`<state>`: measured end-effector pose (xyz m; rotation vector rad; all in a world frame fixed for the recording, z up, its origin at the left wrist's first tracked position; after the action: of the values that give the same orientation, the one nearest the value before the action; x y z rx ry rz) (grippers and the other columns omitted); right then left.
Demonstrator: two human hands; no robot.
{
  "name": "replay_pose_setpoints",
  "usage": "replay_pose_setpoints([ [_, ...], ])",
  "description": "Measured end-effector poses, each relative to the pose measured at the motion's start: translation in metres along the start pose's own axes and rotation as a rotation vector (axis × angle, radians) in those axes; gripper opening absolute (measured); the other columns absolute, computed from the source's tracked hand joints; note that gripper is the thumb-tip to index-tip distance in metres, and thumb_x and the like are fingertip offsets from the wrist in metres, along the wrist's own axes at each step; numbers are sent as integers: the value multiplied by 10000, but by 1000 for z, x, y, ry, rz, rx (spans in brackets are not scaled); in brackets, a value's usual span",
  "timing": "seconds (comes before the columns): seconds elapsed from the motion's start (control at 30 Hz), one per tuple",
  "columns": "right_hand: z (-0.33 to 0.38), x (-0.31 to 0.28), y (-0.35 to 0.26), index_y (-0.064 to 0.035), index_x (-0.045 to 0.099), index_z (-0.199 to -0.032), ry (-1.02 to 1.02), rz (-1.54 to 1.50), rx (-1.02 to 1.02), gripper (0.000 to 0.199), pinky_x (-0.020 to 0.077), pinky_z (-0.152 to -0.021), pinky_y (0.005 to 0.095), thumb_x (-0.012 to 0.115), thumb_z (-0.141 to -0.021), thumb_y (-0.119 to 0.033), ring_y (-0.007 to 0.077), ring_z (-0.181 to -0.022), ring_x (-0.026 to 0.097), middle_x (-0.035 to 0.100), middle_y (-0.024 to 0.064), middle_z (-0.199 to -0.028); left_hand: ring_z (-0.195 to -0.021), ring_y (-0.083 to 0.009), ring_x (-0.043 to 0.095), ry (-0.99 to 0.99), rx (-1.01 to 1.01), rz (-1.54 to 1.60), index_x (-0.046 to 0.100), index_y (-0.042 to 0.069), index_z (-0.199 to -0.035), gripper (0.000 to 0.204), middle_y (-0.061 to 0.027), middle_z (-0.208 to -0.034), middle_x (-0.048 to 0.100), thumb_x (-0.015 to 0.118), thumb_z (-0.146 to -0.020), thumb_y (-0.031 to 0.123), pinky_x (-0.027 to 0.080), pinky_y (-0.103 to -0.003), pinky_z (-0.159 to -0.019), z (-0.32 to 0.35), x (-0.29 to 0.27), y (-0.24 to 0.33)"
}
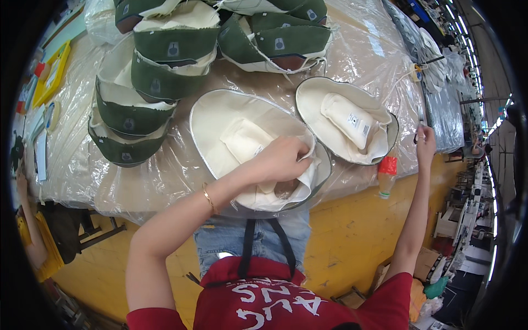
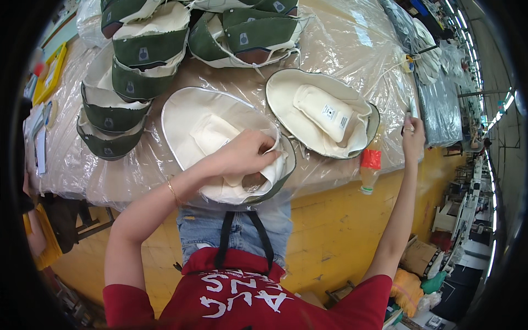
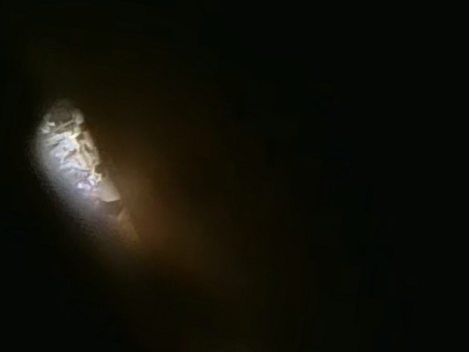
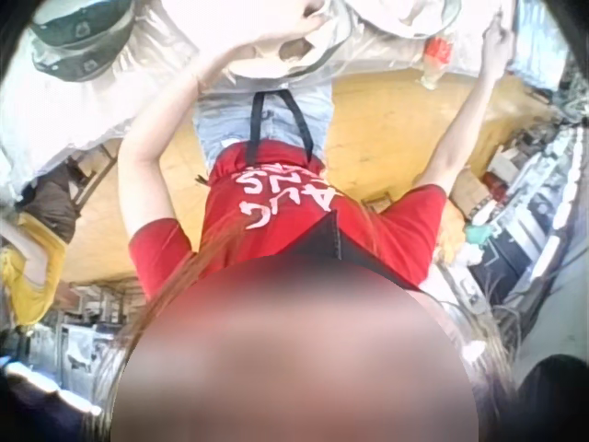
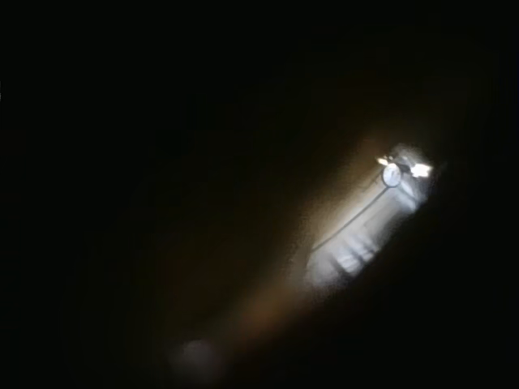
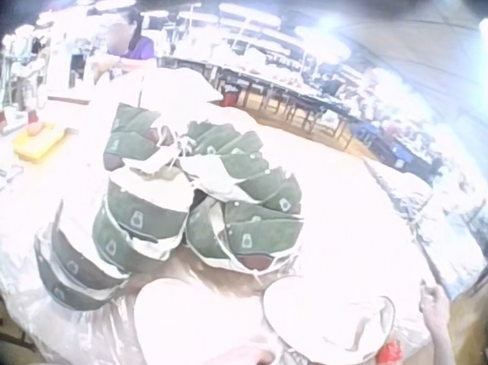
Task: The person applies glue from a small bottle to the inner rim of a green and white hat, then presses the inner lining to secure it. They repeat this process on multiple hats, handling each one individually and placing finished units aside.
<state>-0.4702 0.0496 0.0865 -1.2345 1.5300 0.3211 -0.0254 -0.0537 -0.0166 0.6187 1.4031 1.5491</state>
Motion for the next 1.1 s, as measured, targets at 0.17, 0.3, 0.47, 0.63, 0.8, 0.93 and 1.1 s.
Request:
replay_pose_setpoints([
  [0.17, -8, -50, -12, 19, 509, -1093, 251, -653, 314, 313, 456, -932, 330, 463, -1050, -288, 199, -1018, 623, 680, 123, -1048, -661, -347, 684, -47, -17, 45, 684, -55, -784, 290, -225, -688, 663, 589, -857, 210, 535, -423, -692, -5, 5, -7],
  [0.3, -9, -54, -115, -31, 453, -1095, 179, -923, 14, 288, 496, -826, 336, 433, -1057, -316, 194, -901, 619, 653, 120, -955, -600, -310, 687, 3, 16, -1, 676, -52, -762, 287, -204, -653, 661, 590, -863, 203, 540, -400, -658, -10, -1, -4],
  [0.47, 71, 6, -296, -85, 579, -923, -492, -492, -485, 268, 466, -665, 338, 527, -999, -337, 193, -750, 562, 580, 61, -825, -544, -227, 685, 29, 4, 38, 634, -77, -782, 298, -169, -635, 655, 615, -902, 195, 521, -351, -590, -13, 1, -4],
  [0.63, 161, 43, -380, -123, 670, -935, -536, 394, -1020, 243, 426, -624, 333, 660, -851, -351, 215, -758, 527, 525, 45, -830, -591, -271, 689, 51, -16, 41, 654, -44, -767, 265, -175, -630, 656, 624, -877, 196, 532, -373, -633, -13, 1, -7],
  [0.8, 175, 59, -382, -129, 660, -975, -424, 562, -1033, 268, 417, -607, 319, 668, -834, -356, 179, -778, 548, 505, 20, -831, -644, -285, 694, 31, -24, -5, 666, -18, -756, 246, -145, -620, 667, 610, -865, 195, 540, -385, -680, -16, 2, -7],
  [0.93, 189, 70, -374, -102, 649, -991, -395, 728, -1052, 255, 402, -586, 308, 661, -849, -314, 163, -753, 545, 504, 18, -830, -654, -274, 701, 4, -71, 34, 661, -8, -750, 226, -131, -629, 677, 601, -855, 183, 544, -380, -687, -15, 4, -10],
  [1.1, 197, 75, -376, -79, 644, -975, -360, 791, -1121, 228, 381, -571, 306, 650, -860, -277, 160, -733, 529, 495, 20, -819, -666, -275, 705, -3, -92, 47, 661, -7, -758, 215, -142, -634, 675, 605, -844, 182, 548, -386, -695, -14, 5, -10],
])
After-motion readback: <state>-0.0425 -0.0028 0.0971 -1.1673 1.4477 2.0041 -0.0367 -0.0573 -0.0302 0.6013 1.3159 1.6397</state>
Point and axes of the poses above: each hand's wrist, its own z-axis away from the middle knuckle, its own x-axis out of the palm, y = z × x, the point moved 10 cm from there along -z, towards the middle knuckle
